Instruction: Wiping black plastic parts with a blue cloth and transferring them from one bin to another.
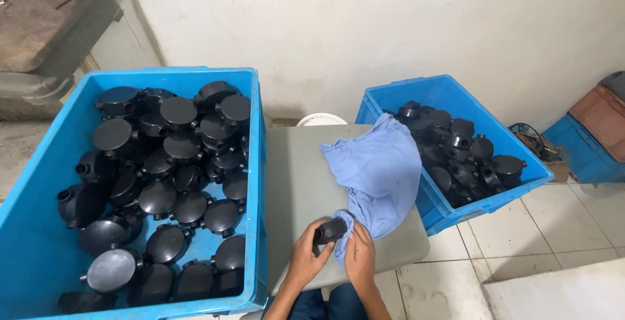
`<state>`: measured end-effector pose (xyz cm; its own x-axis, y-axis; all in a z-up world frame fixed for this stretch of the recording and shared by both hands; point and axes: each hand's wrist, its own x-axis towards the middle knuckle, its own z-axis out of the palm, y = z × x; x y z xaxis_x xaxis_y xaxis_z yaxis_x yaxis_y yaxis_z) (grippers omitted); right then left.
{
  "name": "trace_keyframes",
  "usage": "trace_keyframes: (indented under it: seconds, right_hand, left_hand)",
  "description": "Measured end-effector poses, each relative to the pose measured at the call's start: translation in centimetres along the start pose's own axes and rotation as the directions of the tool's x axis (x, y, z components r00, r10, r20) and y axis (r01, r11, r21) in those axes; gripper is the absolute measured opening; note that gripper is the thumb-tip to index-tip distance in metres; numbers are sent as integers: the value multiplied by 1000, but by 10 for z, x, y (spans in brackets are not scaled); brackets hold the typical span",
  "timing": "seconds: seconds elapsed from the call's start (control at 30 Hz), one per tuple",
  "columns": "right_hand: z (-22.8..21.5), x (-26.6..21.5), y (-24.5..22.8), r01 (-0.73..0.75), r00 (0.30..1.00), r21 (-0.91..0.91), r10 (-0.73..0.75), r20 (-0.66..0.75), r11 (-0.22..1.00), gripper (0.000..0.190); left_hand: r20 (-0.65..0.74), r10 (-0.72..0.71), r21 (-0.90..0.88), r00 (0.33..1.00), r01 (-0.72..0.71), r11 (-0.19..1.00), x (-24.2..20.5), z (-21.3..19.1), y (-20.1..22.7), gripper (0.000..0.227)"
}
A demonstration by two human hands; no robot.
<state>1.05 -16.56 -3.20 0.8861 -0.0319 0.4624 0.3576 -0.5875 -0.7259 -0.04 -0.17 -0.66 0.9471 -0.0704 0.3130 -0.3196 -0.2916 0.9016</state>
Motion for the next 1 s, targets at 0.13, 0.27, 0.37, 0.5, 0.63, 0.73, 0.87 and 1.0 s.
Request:
trace_keyframes:
  seconds: [0.13, 0.27, 0.37, 0.5, 0.63, 0.73, 0.87, 1.0]
  right_hand:
    - [1, 0, -3, 54, 998, -83, -51, 30, 995, 41]
    - [0, -1, -7, 115, 993, -128, -114, 19, 985, 36]
    - [-1, 3, -11, 93, 996, -101, -92, 16, 990, 37]
    - [2, -3, 11, 28, 1000, 29, -28, -1, 999, 44]
    - [-4, 2, 8, 15, 1000, 133, -12, -23, 991, 45]
    - [-16, 12, -26, 100, 994, 193, -105, 15, 976, 45]
    - [-25, 22, -60, 410, 898, -8, -402, 177, 912, 41]
    - [-15, 19, -55, 436, 886, -67, -414, 209, 898, 43]
  left_hand:
    - [-19, -72, -73, 997, 71, 995, 1, -3, 5, 51]
    - [-72, -10, -89, 997, 3, 996, 1, -2, 2, 48]
    - [-67, -23, -97, 997, 17, 995, 4, -3, 4, 48]
    - [-38, -65, -117, 997, 60, 991, 2, -5, 13, 53]
    - [25, -81, -67, 996, 83, 994, 2, -1, 3, 56]
    - [101, -43, -51, 994, 48, 998, 1, -5, 10, 51]
    - [70, 18, -106, 997, -10, 994, 1, -4, 11, 49]
    - [37, 35, -153, 999, -29, 988, 1, 0, -3, 51]
